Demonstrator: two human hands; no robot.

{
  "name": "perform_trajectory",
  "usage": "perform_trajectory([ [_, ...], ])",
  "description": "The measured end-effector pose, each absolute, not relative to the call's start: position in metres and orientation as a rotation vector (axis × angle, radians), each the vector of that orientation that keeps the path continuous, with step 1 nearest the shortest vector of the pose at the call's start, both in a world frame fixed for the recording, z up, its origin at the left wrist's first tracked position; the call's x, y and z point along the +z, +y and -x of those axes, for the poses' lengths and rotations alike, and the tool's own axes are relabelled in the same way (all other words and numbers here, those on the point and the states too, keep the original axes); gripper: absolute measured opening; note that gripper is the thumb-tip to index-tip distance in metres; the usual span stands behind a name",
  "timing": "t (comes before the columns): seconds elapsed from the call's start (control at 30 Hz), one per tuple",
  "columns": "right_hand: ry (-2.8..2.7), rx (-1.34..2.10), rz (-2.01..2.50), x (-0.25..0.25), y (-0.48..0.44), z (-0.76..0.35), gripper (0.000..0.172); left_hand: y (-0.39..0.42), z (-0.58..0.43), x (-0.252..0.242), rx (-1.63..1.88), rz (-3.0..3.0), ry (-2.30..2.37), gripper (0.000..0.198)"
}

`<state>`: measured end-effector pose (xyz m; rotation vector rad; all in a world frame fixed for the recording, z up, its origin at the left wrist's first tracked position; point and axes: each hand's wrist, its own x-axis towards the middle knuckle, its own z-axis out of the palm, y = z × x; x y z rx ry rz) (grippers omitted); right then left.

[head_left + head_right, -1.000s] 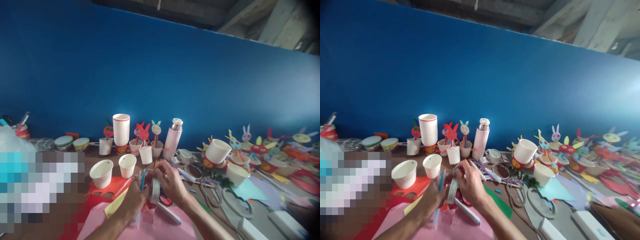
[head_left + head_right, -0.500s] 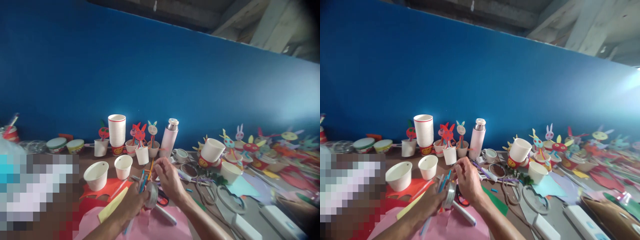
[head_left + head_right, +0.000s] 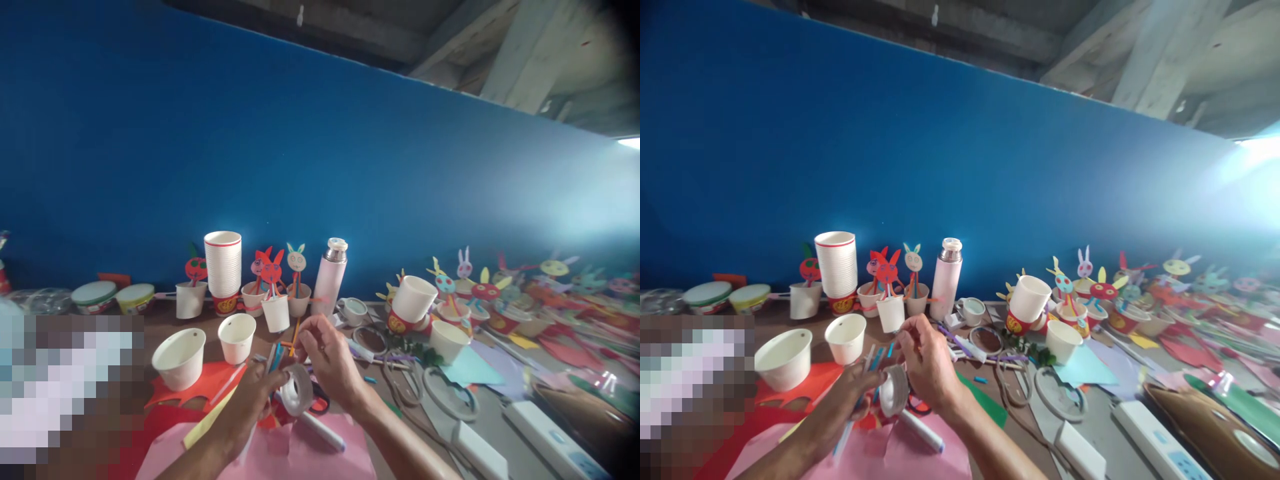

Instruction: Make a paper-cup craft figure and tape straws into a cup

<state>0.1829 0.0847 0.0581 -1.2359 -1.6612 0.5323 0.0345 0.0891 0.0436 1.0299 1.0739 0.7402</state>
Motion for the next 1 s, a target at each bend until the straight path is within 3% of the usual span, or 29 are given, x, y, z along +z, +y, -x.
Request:
perform_trajectory([
  [0.17, -1.685, 0.494, 1.245, 0.06, 0.084, -0.184, 0.009, 0.094, -0.039, 0.039, 0.866, -1.119, 0.985, 0.042],
  [0.37, -1.731, 0.422, 1.251, 0.06, 0.083, -0.184, 0.008, 0.101, -0.034, 0.034, 1.08, -1.279, 1.084, 0.028],
  [0.67, -1.683, 0.552, 1.21, 0.063, 0.081, -0.181, 0.007, 0.097, -0.036, 0.037, 1.025, -1.405, 0.878, 0.033],
  [1.0, -1.616, 0.54, 1.19, 0.059, 0.082, -0.181, 0.009, 0.082, -0.038, 0.046, 0.974, -1.497, 0.806, 0.017],
])
